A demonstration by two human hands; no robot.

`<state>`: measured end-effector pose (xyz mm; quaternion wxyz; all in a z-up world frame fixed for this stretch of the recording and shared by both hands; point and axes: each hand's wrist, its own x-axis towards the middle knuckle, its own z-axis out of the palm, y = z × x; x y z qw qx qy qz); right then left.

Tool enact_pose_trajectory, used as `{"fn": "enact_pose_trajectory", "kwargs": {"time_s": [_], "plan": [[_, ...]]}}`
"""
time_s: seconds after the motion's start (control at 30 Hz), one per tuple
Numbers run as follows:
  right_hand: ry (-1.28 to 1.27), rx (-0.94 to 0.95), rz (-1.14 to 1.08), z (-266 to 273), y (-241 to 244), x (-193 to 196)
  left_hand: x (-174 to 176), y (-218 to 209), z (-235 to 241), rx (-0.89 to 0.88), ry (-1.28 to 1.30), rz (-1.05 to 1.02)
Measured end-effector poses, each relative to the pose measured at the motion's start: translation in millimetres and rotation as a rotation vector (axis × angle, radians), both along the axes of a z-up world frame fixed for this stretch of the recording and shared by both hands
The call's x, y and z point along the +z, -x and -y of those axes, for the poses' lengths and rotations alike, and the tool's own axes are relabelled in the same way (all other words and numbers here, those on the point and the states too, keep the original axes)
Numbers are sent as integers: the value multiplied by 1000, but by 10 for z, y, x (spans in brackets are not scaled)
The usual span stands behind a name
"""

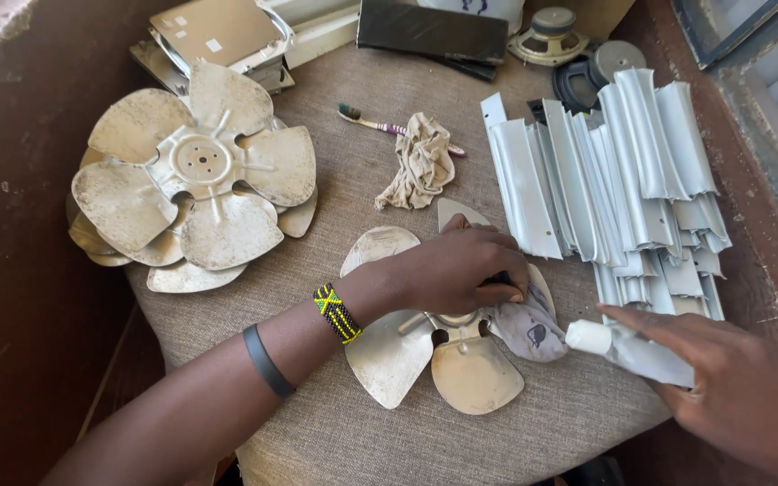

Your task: Cleaning metal fan blades by applying a liquid cleaner and wiping them with a cloth.

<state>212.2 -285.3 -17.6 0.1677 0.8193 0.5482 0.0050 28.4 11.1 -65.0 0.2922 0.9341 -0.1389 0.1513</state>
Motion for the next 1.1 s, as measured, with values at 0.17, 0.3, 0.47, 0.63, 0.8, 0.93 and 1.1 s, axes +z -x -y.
{"fn": "enact_pose_trajectory", "kwargs": {"time_s": [0.17,0.3,0.47,0.63,0.8,0.93,1.1], "plan": [[-407,-270,-427,-481,528,708,44,34,3,9,30,-33],[-762,70,-953,-811,523,848,56,27,1,-35,69,-2],[-865,324,-1053,-1312,499,874,20,34,10,-8,31,12],[-894,512,-1197,-1690,472,909,-10,30,17,34,14,-14],[-942,558,-1175,-2068,399,1015,-39,27,11,-9,37,20],[-974,735,-1204,-2487,352,982,-66,22,17,7,40,7],[-1003,515,-1257,-2998,193,778,-69,19,21,37,24,-3]]}}
